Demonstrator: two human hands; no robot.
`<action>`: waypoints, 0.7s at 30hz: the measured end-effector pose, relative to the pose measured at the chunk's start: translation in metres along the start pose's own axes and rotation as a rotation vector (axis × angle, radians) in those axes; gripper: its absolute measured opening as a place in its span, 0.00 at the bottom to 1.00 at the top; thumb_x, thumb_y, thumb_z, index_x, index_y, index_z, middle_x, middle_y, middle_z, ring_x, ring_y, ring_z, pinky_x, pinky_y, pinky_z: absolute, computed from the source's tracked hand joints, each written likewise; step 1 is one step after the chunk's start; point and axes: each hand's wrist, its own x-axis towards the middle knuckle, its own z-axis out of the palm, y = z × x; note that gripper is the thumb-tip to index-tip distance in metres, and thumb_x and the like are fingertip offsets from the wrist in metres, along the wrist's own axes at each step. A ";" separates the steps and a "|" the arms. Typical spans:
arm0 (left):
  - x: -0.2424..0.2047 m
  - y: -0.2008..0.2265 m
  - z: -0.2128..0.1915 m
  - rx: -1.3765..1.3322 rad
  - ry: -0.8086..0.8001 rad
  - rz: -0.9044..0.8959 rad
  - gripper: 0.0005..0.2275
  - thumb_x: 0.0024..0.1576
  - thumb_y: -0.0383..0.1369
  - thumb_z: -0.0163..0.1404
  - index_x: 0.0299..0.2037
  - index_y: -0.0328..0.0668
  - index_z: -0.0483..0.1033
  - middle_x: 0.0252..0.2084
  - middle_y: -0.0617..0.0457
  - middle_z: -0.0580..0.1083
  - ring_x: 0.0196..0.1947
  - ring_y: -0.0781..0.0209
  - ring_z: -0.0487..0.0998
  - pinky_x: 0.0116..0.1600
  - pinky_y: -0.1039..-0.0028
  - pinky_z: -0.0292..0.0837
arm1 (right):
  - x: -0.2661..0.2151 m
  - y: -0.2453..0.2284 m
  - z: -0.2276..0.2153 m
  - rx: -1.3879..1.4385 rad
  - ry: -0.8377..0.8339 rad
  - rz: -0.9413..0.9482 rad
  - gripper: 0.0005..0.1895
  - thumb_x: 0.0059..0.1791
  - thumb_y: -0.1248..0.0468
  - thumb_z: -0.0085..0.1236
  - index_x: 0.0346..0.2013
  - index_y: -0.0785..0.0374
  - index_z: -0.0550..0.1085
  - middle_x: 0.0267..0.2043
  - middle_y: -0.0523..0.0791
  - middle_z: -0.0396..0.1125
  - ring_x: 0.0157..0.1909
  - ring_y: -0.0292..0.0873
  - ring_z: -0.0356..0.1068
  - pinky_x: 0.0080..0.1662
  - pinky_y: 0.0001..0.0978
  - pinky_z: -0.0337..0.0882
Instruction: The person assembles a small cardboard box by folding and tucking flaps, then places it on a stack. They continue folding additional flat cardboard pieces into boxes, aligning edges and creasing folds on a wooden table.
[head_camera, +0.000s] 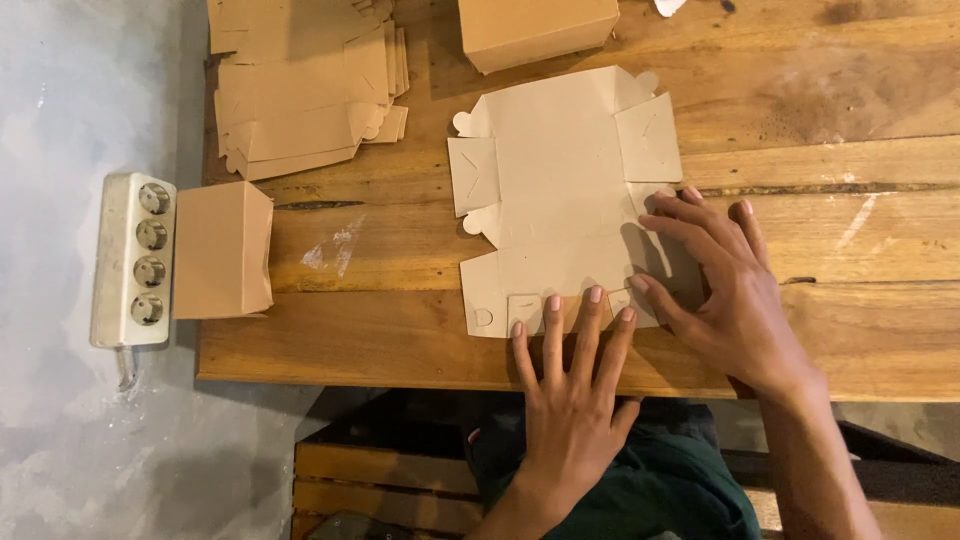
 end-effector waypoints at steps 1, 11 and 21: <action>0.000 0.000 0.000 0.012 -0.001 -0.001 0.51 0.45 0.59 0.68 0.77 0.56 0.51 0.80 0.47 0.49 0.78 0.35 0.47 0.74 0.34 0.42 | 0.000 0.002 0.000 -0.002 -0.013 -0.045 0.27 0.51 0.56 0.56 0.64 0.61 0.69 0.71 0.51 0.62 0.79 0.52 0.52 0.76 0.56 0.38; 0.002 0.001 -0.003 -0.002 0.023 -0.006 0.50 0.43 0.56 0.69 0.76 0.56 0.55 0.79 0.47 0.52 0.78 0.35 0.49 0.73 0.33 0.43 | 0.002 0.012 -0.020 0.113 -0.255 -0.160 0.41 0.44 0.62 0.65 0.70 0.56 0.62 0.79 0.50 0.49 0.83 0.52 0.36 0.75 0.59 0.21; 0.001 0.001 0.001 0.006 0.013 -0.008 0.51 0.44 0.57 0.70 0.77 0.57 0.53 0.80 0.47 0.49 0.78 0.35 0.47 0.73 0.34 0.43 | 0.001 0.004 -0.013 0.099 -0.171 -0.150 0.35 0.46 0.63 0.62 0.68 0.58 0.65 0.77 0.50 0.55 0.82 0.53 0.44 0.77 0.58 0.25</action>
